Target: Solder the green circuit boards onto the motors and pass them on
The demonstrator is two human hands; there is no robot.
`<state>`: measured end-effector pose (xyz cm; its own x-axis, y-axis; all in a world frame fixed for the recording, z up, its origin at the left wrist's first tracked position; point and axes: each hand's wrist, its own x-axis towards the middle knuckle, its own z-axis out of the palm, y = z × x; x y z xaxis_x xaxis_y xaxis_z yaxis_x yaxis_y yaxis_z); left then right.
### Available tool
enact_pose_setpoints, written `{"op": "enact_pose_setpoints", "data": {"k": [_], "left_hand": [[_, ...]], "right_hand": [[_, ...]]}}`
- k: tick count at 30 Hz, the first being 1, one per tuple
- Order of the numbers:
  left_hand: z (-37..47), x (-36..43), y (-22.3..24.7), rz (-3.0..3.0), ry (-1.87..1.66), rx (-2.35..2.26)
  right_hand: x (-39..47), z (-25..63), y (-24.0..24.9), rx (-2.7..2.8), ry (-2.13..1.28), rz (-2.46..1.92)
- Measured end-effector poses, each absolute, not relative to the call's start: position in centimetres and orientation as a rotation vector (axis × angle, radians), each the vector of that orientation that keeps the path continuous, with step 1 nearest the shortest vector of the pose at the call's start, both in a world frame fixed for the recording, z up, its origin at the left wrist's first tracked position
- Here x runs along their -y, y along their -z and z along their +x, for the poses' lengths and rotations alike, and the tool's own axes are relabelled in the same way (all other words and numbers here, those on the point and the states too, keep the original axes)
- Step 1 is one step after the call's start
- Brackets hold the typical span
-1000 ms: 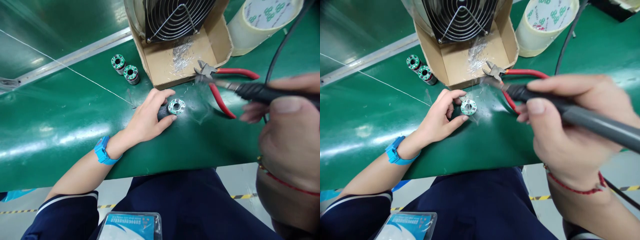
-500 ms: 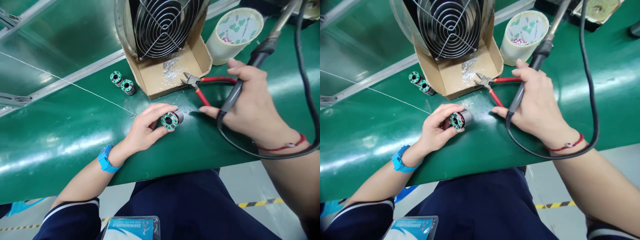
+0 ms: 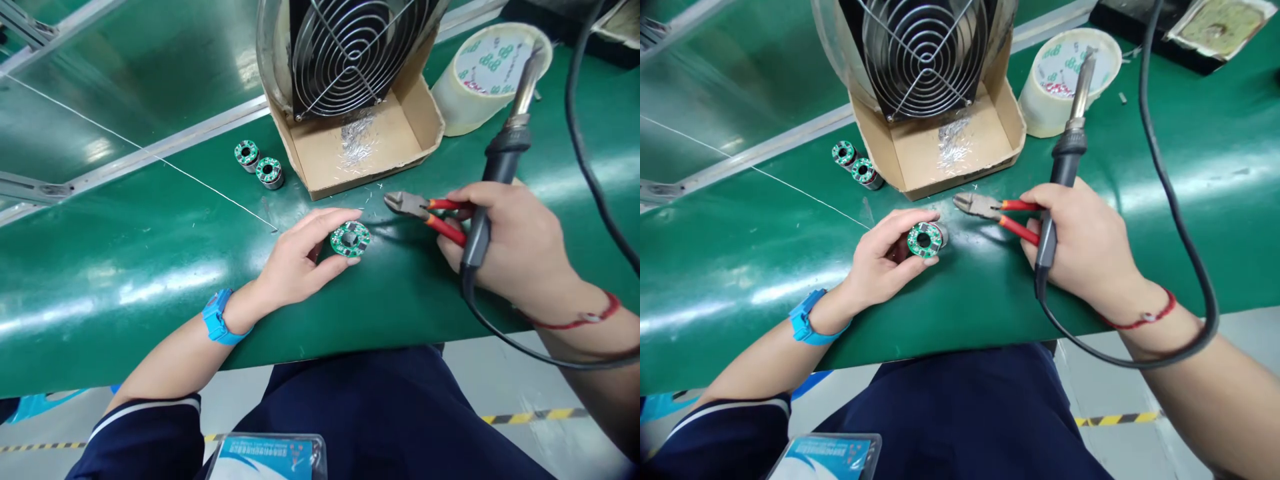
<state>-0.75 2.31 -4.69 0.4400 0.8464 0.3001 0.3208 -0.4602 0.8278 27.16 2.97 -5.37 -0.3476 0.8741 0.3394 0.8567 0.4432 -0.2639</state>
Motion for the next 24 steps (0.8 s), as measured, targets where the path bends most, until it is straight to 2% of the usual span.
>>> {"op": "enact_pose_setpoints", "data": {"k": [10,19,24], "left_hand": [[-0.6,-2.0,4.4,2.188,-0.982,-1.173],[-0.5,-2.0,4.6,2.368,-0.983,-1.281],[-0.7,-2.4,4.8,2.248,-1.042,-1.283]], "right_hand": [[-1.8,26.3,2.7,2.549,-0.023,-1.083],[-1.6,25.9,2.6,2.616,0.166,-1.096],[-1.7,24.9,2.9,2.490,0.306,-1.192]]}}
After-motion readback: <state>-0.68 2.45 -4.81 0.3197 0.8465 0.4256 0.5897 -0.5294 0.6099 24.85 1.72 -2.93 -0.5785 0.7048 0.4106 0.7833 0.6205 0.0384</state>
